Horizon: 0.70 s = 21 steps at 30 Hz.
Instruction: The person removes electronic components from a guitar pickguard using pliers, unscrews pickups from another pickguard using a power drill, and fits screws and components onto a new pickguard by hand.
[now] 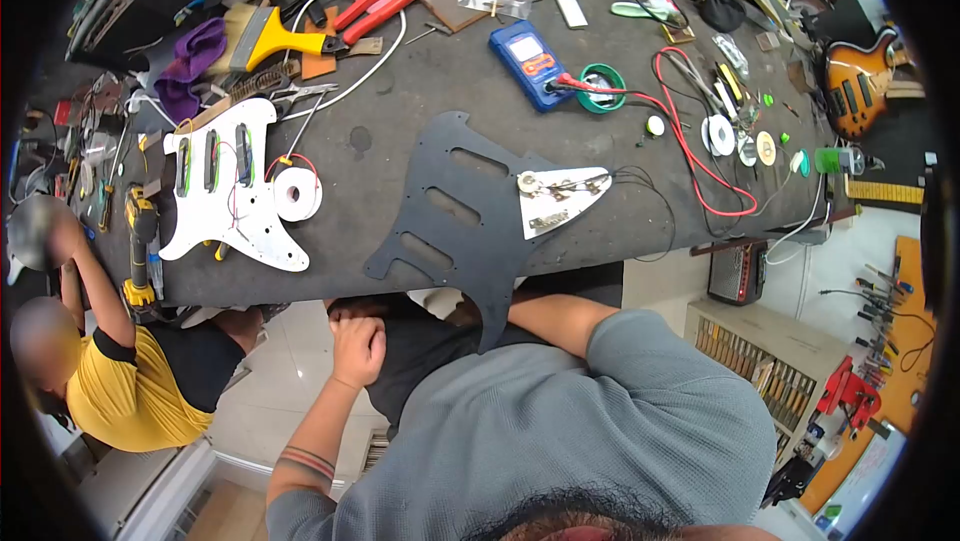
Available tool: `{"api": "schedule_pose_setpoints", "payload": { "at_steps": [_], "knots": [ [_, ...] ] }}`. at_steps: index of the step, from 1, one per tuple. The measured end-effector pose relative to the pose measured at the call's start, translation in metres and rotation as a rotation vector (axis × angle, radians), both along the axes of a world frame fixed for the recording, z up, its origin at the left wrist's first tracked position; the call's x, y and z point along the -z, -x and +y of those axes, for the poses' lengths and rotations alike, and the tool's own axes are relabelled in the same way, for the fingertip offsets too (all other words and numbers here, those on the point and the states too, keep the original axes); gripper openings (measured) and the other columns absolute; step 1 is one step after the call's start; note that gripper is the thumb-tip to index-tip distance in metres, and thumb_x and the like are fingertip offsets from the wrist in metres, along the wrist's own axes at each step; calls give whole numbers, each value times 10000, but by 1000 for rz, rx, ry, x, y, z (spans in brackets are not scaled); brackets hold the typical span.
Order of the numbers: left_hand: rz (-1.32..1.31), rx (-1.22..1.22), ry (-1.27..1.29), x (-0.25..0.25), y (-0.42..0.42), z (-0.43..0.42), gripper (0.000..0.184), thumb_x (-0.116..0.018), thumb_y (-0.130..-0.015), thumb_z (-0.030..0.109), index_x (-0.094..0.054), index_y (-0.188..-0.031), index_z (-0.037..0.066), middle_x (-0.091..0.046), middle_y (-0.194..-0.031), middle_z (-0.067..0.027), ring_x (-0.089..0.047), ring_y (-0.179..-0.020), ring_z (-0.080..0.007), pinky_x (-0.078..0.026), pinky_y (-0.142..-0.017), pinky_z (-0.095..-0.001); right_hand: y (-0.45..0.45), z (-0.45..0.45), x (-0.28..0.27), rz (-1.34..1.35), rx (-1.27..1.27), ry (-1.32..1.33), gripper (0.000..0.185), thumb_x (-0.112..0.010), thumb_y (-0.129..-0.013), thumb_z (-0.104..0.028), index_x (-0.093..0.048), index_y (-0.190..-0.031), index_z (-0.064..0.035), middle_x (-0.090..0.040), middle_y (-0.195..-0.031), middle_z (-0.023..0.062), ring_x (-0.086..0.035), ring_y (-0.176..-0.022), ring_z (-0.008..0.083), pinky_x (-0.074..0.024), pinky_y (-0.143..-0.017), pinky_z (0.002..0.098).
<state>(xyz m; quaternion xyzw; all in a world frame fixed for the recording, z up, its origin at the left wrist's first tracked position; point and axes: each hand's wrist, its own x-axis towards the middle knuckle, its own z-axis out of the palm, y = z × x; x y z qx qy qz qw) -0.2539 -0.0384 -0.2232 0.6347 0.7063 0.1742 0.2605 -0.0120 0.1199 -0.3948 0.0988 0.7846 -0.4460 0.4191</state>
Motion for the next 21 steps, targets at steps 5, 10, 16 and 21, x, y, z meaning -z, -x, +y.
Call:
{"api": "schedule_pose_setpoints", "payload": {
  "at_steps": [5,10,16,21],
  "knots": [
    [36,40,-145,4,9,38,122,-688,-896,159,-733,-988,93,-765,-1142,-106,-613,-1166,-425,-330,-1151,-608,20,43,-16,49,159,-94,477,-627,-1066,-382,-746,-1360,-26,-757,-1358,241,-712,-1262,425,-537,-1083,509],
    [1,105,-250,14,-7,31,104,-736,-868,105,-737,-967,75,-763,-1074,-109,-667,-1024,-380,-465,-1045,-529,22,60,-45,123,295,-162,476,-618,-1080,-377,-727,-1388,-31,-753,-1370,233,-708,-1270,420,-538,-1083,503],
    [-563,279,-743,-148,-87,65,382,-746,-677,-104,-741,-1040,17,-646,-896,-101,-627,-682,-244,-496,-594,-352,-40,62,-159,228,436,-121,477,-607,-1096,-371,-704,-1422,-36,-749,-1384,224,-702,-1279,414,-539,-1083,496],
    [-1580,1008,-537,-251,-107,73,320,-773,-946,91,-696,-1254,52,-660,-1212,-143,-618,-1069,-282,-485,-877,-427,-100,69,-249,139,468,92,473,-583,-1144,-416,-682,-1346,0,-788,-1218,153,-778,-1068,283,-595,-977,422]
  ]
}}
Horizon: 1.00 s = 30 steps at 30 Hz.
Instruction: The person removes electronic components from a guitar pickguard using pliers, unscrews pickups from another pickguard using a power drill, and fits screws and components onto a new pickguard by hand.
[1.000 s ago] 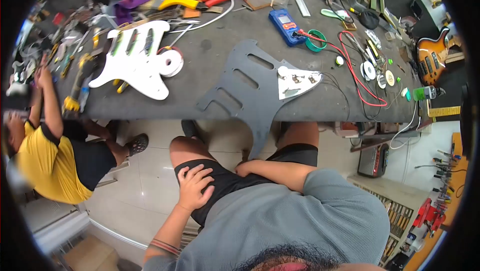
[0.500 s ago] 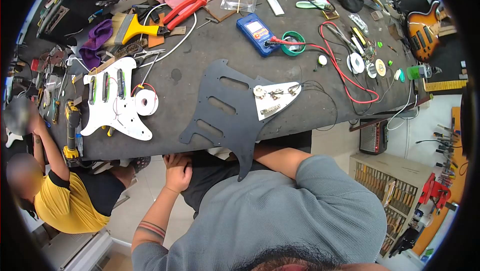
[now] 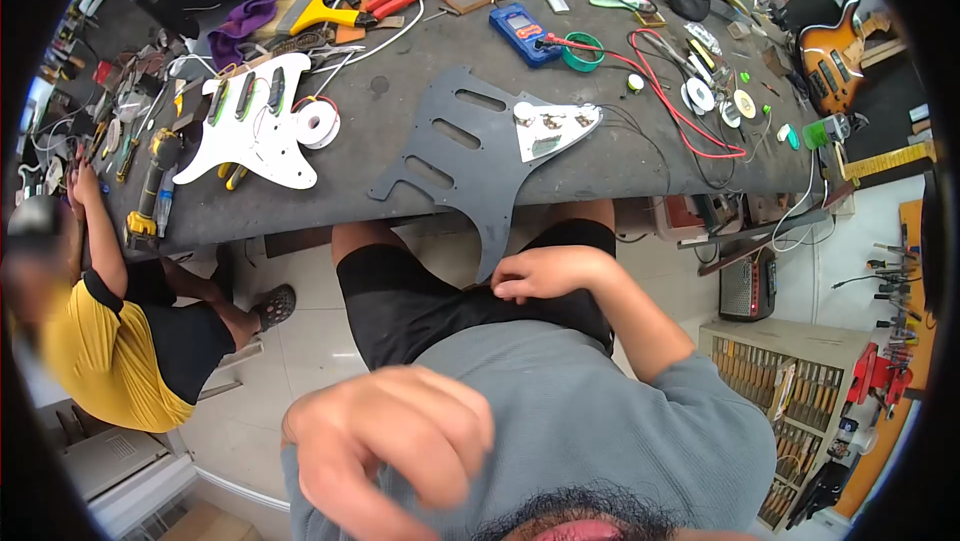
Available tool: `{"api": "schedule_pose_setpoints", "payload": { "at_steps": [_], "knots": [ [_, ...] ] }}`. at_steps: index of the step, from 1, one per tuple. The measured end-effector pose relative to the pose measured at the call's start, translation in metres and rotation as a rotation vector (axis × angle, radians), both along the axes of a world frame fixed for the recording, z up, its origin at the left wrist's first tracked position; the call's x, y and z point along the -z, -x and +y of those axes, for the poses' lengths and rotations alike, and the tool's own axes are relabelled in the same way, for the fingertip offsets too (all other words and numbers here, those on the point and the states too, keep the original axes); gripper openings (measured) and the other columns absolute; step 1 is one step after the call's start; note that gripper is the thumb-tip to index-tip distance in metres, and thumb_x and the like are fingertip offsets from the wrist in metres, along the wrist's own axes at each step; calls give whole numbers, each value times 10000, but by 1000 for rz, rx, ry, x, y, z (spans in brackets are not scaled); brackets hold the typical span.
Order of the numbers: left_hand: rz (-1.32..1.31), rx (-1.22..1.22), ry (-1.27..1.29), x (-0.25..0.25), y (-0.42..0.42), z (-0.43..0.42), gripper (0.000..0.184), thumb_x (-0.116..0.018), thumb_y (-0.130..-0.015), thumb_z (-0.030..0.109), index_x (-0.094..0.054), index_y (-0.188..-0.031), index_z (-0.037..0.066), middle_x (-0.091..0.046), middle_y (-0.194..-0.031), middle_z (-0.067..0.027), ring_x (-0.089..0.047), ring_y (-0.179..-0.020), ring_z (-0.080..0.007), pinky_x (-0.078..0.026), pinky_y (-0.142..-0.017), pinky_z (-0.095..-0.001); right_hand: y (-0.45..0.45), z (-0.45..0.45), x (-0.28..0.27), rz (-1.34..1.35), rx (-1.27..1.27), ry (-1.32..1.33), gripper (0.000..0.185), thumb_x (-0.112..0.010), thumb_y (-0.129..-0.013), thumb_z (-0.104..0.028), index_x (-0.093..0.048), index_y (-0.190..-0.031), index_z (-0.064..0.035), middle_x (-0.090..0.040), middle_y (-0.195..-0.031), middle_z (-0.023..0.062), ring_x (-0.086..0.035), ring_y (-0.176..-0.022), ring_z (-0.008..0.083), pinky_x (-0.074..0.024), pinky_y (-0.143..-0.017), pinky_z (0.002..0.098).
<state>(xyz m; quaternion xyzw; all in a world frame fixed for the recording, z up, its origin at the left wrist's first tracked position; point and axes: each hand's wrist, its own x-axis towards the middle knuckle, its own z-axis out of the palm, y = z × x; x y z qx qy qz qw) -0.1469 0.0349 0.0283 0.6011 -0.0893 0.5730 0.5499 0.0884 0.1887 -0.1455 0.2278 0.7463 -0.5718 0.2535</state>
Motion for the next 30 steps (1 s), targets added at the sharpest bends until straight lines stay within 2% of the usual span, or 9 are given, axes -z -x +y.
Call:
{"api": "schedule_pose_setpoints", "payload": {
  "at_steps": [2,5,8,12,14,18,20,25,30],
  "knots": [
    [10,257,-133,-10,-12,2,538,-764,-1036,255,-611,-1476,-13,-606,-1529,-177,-528,-1443,-304,-416,-1228,-458,-23,3,-35,122,133,134,448,-579,-1162,-386,-666,-1357,8,-785,-1169,134,-786,-1024,213,-614,-934,375],
    [140,216,-41,-9,-36,-4,208,-768,-951,31,-782,-1158,53,-717,-1083,-153,-683,-930,-302,-549,-725,-429,-59,9,-77,308,320,366,376,-570,-1180,-293,-650,-1372,20,-784,-1167,148,-793,-1018,215,-632,-921,360],
    [396,-19,134,20,-45,-19,252,-747,-970,22,-793,-1213,-27,-744,-1116,-162,-697,-925,-312,-567,-793,-399,-83,14,-92,639,599,239,287,-563,-1172,-217,-665,-1294,22,-778,-1021,116,-778,-901,163,-613,-768,299],
    [829,-673,301,85,-22,-40,93,-719,-882,-18,-715,-964,25,-715,-1030,-112,-691,-935,-270,-553,-860,-384,-87,37,-78,815,1042,-315,167,-589,-1159,-168,-699,-1173,-43,-705,-941,7,-637,-805,71,-509,-730,242],
    [1203,-945,258,118,-5,-57,96,-725,-868,14,-668,-939,43,-707,-1086,-102,-661,-1058,-317,-514,-967,-418,-85,61,-57,815,1058,-629,140,-624,-1128,-139,-707,-1146,-29,-721,-977,32,-651,-819,111,-524,-742,289],
    [1461,-1158,273,186,20,-104,222,-792,-881,142,-700,-1076,90,-702,-1304,-93,-606,-1370,-324,-379,-1191,-525,-75,74,-54,750,955,-1024,120,-670,-1072,-99,-713,-1150,-19,-701,-992,57,-635,-795,158,-529,-750,325],
    [1409,-1256,269,222,26,-124,227,-778,-892,172,-709,-1095,97,-702,-1343,-93,-591,-1408,-331,-352,-1224,-546,-66,72,-56,684,994,-1058,143,-693,-1037,-109,-703,-1159,-36,-728,-1047,83,-690,-811,230,-557,-765,368],
    [1386,-1347,367,256,36,-119,228,-727,-890,190,-712,-1099,99,-695,-1381,-93,-582,-1418,-351,-320,-1248,-557,-61,76,-58,624,1057,-1080,226,-729,-989,-74,-691,-1211,-70,-686,-1101,65,-678,-739,228,-552,-713,356],
    [1398,-1303,320,263,52,-108,276,-701,-859,196,-686,-1111,85,-682,-1332,-137,-581,-1343,-382,-335,-1201,-534,-52,83,-73,690,861,-1319,374,-689,-967,7,-694,-1326,-97,-714,-1227,64,-677,-942,280,-587,-853,412]
  ]
}}
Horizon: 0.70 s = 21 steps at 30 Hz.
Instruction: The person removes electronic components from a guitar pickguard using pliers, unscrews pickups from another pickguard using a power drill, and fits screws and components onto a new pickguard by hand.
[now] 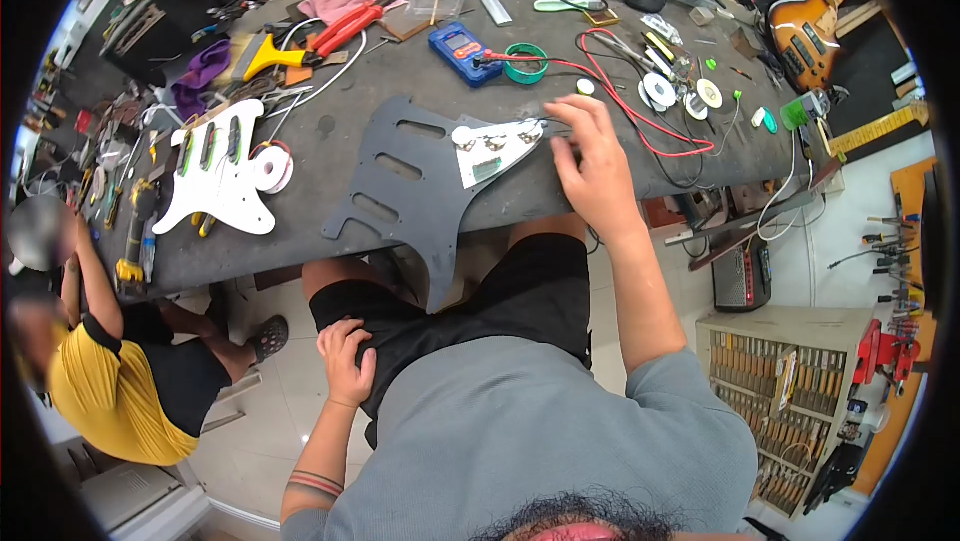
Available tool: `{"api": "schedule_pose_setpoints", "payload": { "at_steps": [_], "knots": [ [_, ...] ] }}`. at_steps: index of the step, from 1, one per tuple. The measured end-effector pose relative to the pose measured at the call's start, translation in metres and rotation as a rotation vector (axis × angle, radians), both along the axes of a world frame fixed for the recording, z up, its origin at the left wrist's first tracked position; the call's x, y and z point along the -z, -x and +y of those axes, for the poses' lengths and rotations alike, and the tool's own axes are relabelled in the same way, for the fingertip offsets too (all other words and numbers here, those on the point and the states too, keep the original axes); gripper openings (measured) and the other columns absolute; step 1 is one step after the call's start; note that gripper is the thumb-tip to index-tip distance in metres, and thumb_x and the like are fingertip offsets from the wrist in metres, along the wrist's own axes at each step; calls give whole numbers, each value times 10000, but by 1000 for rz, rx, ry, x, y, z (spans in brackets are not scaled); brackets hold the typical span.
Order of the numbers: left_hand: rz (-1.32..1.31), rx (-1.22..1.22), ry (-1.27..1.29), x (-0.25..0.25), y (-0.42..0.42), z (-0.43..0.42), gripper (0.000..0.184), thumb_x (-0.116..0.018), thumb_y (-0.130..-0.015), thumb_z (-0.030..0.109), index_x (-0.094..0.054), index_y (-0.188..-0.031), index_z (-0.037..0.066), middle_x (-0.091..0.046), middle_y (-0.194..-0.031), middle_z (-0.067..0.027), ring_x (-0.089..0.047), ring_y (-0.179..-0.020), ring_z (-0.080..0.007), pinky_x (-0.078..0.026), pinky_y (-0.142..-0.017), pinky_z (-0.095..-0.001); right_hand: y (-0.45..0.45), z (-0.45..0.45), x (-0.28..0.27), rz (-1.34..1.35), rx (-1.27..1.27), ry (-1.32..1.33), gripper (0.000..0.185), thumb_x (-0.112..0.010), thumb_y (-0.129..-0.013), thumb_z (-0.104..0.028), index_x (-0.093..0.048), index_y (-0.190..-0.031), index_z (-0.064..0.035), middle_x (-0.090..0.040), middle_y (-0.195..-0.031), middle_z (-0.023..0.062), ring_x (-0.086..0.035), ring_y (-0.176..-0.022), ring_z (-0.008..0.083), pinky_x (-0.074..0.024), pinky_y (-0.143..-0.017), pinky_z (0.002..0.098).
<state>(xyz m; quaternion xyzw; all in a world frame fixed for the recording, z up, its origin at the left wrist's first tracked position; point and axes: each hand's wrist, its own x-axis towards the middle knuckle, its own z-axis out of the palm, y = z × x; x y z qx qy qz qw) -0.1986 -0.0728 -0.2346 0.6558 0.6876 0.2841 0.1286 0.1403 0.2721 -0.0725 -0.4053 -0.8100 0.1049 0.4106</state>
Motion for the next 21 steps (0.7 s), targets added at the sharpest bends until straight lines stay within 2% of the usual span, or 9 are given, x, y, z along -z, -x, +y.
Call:
{"api": "schedule_pose_setpoints", "payload": {
  "at_steps": [1,4,5,8,9,16,20,21],
  "knots": [
    [4,11,8,2,3,3,282,-701,-857,199,-686,-1114,86,-681,-1327,-137,-581,-1339,-383,-335,-1197,-535,2,6,-2,-43,-39,-113,412,-678,-964,25,-693,-1354,-105,-719,-1252,61,-672,-993,290,-591,-890,424],
    [25,45,10,9,10,14,304,-704,-848,230,-697,-1119,93,-681,-1302,-138,-590,-1291,-378,-345,-1157,-537,3,20,-4,-255,-92,-57,457,-661,-954,58,-707,-1379,-103,-734,-1292,44,-643,-1099,306,-578,-977,450],
    [27,48,19,11,13,16,305,-707,-850,246,-701,-1117,98,-685,-1297,-135,-592,-1280,-372,-346,-1150,-540,2,24,-8,-297,-108,-58,385,-669,-954,48,-739,-1308,-83,-740,-1211,41,-650,-1065,302,-573,-958,444],
    [21,42,25,15,18,15,316,-710,-843,265,-708,-1115,105,-690,-1292,-132,-593,-1261,-363,-346,-1134,-544,-5,35,-19,-318,-176,51,289,-684,-980,30,-750,-1247,-61,-740,-1154,82,-646,-1074,336,-544,-967,431],
    [16,38,26,16,19,14,320,-710,-838,267,-709,-1115,106,-691,-1292,-131,-592,-1257,-361,-346,-1130,-545,-5,37,-23,-314,-191,78,209,-697,-985,8,-752,-1182,-37,-721,-1098,89,-631,-1049,335,-536,-944,424],
    [7,21,24,21,23,15,329,-710,-811,245,-708,-1108,105,-694,-1291,-133,-595,-1264,-362,-347,-1120,-535,-5,67,-51,-460,-333,154,114,-712,-973,-7,-738,-1083,-10,-678,-994,107,-624,-1031,330,-528,-912,446],
    [1,25,34,23,24,14,324,-707,-819,255,-706,-1105,104,-698,-1283,-136,-598,-1270,-362,-347,-1116,-527,18,87,-65,-472,-396,38,115,-708,-981,-38,-706,-1096,-26,-677,-988,110,-642,-1042,338,-536,-902,445],
    [3,25,35,22,25,15,323,-705,-822,259,-706,-1105,104,-700,-1280,-136,-599,-1271,-361,-348,-1115,-525,24,91,-68,-449,-390,40,112,-714,-978,-58,-682,-1085,-50,-693,-993,106,-664,-1005,347,-544,-870,454]
  ]
}}
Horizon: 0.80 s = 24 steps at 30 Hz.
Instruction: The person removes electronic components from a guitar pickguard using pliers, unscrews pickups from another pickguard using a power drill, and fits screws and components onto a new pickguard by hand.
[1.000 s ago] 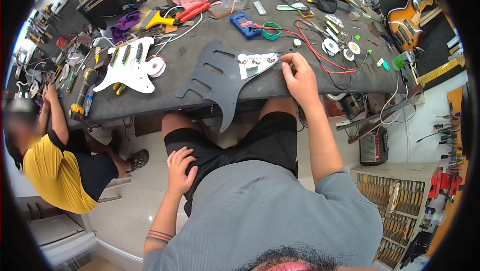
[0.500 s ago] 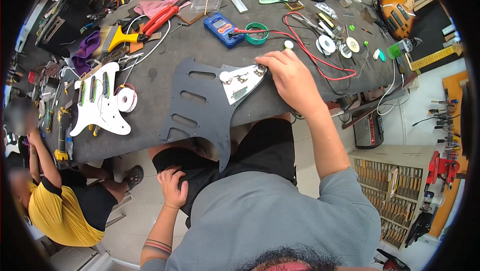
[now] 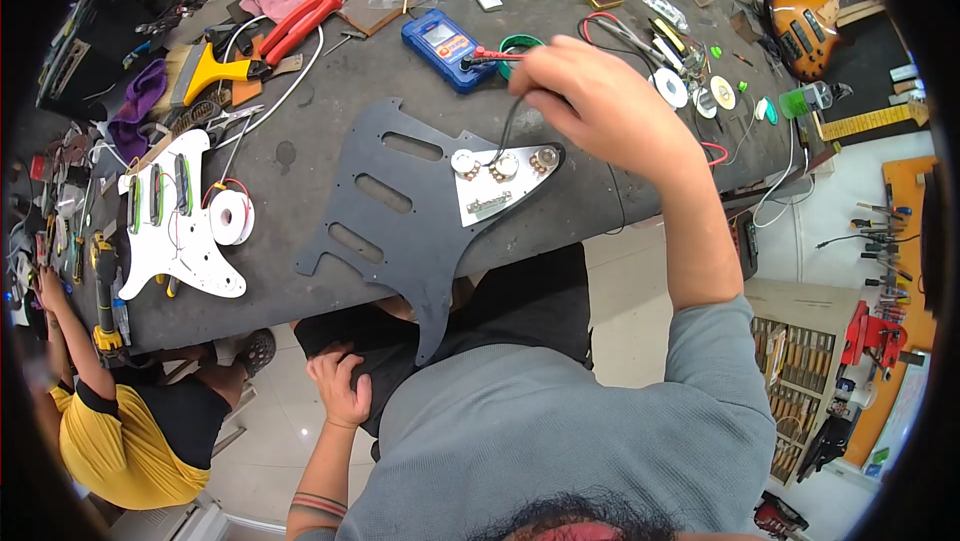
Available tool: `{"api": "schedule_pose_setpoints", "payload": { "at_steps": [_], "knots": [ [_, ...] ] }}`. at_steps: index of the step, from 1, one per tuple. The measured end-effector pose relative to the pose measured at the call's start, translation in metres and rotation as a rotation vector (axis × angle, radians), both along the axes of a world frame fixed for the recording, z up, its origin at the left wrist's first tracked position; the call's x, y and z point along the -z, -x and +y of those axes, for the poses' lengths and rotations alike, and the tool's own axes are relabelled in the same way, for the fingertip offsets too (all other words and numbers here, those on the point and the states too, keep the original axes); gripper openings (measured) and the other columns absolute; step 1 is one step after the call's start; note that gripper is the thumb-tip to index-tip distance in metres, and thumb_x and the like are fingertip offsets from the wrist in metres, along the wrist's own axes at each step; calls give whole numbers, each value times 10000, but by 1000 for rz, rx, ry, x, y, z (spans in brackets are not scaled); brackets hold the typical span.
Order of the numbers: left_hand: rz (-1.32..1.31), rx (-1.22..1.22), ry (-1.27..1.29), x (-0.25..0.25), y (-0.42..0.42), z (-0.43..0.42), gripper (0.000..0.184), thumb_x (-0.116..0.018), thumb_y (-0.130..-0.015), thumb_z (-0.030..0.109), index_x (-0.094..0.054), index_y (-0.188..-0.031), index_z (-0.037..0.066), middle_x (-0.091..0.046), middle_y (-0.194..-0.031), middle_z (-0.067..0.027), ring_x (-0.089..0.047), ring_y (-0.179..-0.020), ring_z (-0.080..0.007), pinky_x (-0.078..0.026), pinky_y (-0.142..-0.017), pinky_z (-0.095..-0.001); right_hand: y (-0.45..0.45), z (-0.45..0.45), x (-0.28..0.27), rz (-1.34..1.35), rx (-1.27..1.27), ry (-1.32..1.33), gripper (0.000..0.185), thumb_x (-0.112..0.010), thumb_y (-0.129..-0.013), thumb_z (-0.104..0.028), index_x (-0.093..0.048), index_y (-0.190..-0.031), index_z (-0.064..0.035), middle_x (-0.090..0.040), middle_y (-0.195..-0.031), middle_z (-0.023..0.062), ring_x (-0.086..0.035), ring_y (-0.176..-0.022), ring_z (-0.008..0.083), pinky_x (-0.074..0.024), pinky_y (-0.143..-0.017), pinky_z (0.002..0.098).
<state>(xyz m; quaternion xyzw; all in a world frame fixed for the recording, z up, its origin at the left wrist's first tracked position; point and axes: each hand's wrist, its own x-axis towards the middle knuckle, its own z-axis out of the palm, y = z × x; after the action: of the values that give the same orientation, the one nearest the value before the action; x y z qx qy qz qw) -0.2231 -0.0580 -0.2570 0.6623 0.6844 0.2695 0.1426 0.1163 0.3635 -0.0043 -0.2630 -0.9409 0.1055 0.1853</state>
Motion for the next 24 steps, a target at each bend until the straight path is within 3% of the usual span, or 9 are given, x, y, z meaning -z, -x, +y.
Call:
{"api": "schedule_pose_setpoints", "payload": {
  "at_steps": [4,14,18,24],
  "knots": [
    [3,-5,3,3,0,-1,319,-699,-833,275,-711,-1100,101,-702,-1277,-137,-600,-1270,-362,-348,-1113,-524,16,10,0,-42,48,18,111,-727,-963,-81,-636,-1023,-66,-728,-993,98,-713,-951,348,-554,-816,458],
    [25,-5,35,10,5,-8,317,-691,-833,248,-715,-1113,102,-672,-1280,-150,-576,-1263,-384,-352,-1111,-535,-15,-9,38,-141,153,56,92,-749,-946,-90,-728,-1035,-98,-724,-977,66,-732,-937,302,-580,-793,425],
    [35,-8,59,13,5,-8,328,-687,-830,236,-714,-1130,105,-652,-1273,-165,-551,-1242,-394,-351,-1110,-543,-28,-20,38,-114,153,63,135,-718,-970,-92,-783,-1088,-100,-692,-1045,50,-717,-1036,279,-593,-870,432],
    [50,-9,55,9,0,-4,323,-691,-848,250,-715,-1136,104,-656,-1302,-172,-557,-1229,-391,-353,-1109,-544,-53,-30,52,46,162,204,203,-750,-942,0,-775,-1140,-39,-684,-1090,95,-666,-1079,312,-549,-923,418]
  ]
}}
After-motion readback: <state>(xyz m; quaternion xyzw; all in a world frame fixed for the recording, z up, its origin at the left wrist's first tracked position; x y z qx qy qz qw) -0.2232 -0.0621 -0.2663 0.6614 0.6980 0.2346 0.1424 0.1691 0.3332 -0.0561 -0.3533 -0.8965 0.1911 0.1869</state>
